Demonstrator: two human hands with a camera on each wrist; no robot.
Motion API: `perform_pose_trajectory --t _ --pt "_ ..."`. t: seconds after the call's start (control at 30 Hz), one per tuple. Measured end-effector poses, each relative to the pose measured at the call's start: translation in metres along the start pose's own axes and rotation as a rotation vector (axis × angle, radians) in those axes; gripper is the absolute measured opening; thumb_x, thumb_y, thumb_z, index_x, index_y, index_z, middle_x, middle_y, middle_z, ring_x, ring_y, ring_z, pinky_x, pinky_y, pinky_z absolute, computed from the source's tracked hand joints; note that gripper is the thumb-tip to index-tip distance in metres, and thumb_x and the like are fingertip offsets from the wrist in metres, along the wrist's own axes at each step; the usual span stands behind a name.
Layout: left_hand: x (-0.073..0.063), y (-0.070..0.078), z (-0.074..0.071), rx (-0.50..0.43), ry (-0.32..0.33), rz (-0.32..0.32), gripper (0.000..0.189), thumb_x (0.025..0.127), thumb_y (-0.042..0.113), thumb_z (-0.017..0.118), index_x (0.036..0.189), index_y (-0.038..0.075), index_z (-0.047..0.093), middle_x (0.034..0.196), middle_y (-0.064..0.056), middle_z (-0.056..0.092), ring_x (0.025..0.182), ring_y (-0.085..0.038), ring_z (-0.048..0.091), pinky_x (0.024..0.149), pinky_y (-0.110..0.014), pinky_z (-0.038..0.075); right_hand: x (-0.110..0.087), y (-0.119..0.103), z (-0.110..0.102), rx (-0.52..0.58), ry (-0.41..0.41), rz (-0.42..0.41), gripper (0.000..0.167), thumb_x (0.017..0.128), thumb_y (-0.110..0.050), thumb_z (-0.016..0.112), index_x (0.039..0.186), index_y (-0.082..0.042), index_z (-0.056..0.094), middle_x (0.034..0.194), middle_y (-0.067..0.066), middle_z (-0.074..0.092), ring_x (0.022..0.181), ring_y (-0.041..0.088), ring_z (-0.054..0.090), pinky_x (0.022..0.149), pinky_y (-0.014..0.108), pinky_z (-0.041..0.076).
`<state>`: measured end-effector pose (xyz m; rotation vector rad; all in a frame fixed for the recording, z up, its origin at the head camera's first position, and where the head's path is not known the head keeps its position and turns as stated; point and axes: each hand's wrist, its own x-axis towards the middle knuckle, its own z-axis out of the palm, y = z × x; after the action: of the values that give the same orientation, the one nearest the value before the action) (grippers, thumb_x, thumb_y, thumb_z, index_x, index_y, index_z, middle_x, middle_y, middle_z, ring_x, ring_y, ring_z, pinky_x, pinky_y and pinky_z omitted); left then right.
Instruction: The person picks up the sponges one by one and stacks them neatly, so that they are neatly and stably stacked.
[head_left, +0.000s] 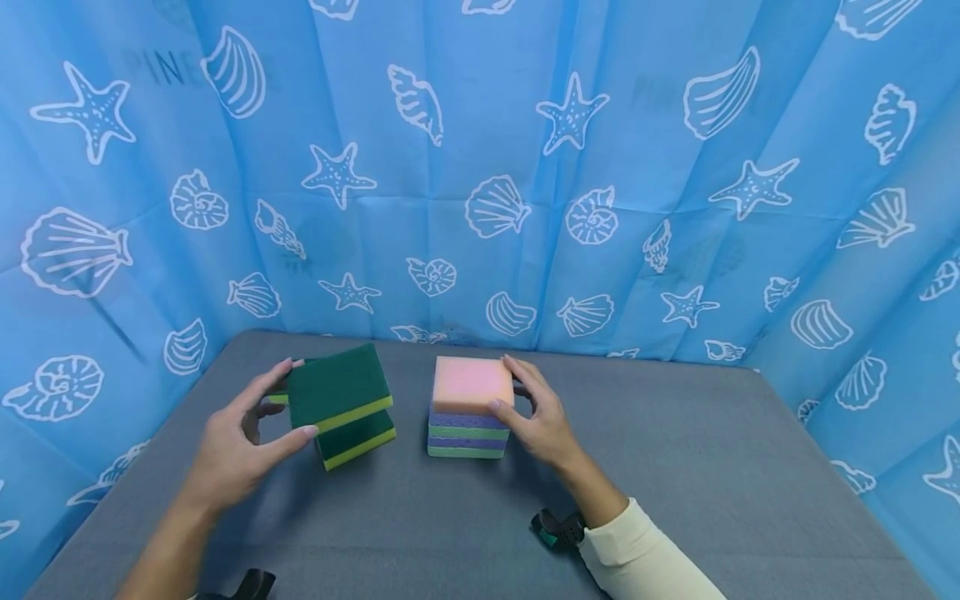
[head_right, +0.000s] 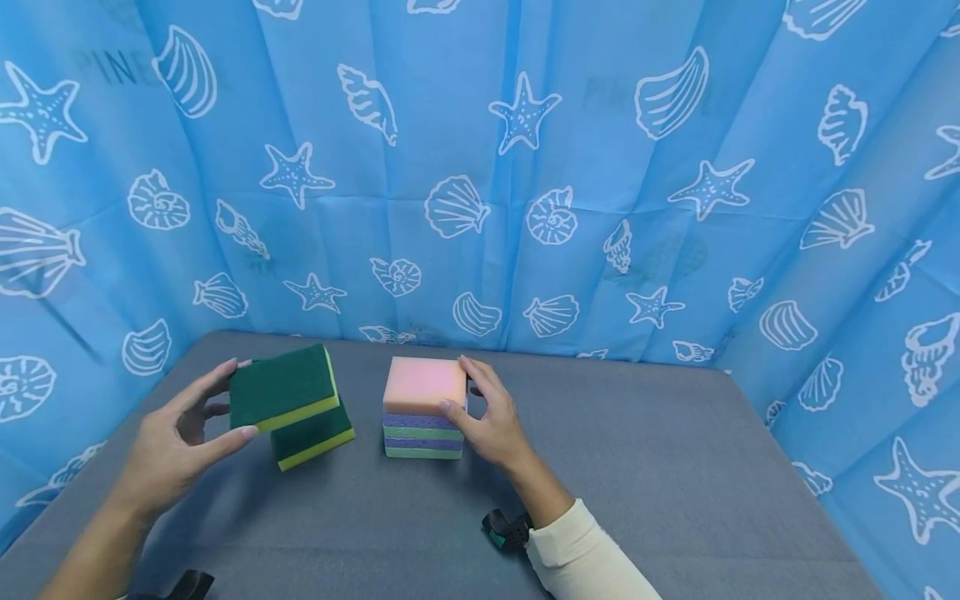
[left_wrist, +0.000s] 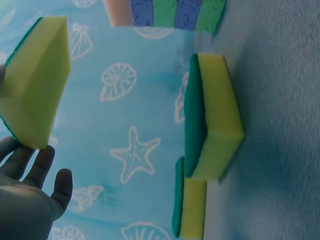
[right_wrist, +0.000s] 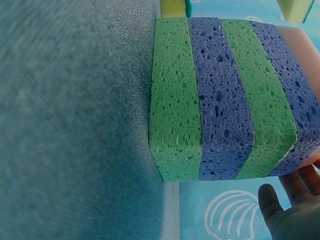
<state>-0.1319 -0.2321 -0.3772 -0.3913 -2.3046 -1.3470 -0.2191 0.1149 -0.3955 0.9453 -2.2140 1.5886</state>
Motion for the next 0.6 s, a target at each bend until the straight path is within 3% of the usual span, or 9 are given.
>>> perform_pose_trajectory --t 0.37,0.6 --pt "0.014 0.005 0.020 -0.048 -0.055 0.002 0.075 0.086 0.005 0.073 0.150 0.019 0.036 0.144 -0.004 0.044 0.119 -0.013 0.043 0.090 -0.025 0.039 0.000 0.001 0.001 -0.006 0.009 0.000 0.059 0.087 0.005 0.064 0.139 0.014 0.039 0.133 0.032 0.044 0.118 0.044 0.046 0.093 0.063 0.037" --pt "0.023 0.008 0.032 -0.061 -0.083 0.017 0.073 0.087 0.009 0.072 0.150 0.019 0.036 0.146 -0.005 0.043 0.123 -0.019 0.040 0.091 -0.038 0.041 0.000 0.001 0.001 -0.010 0.009 0.006 0.059 0.087 0.005 0.065 0.139 0.014 0.039 0.133 0.032 0.044 0.118 0.043 0.047 0.093 0.063 0.037"
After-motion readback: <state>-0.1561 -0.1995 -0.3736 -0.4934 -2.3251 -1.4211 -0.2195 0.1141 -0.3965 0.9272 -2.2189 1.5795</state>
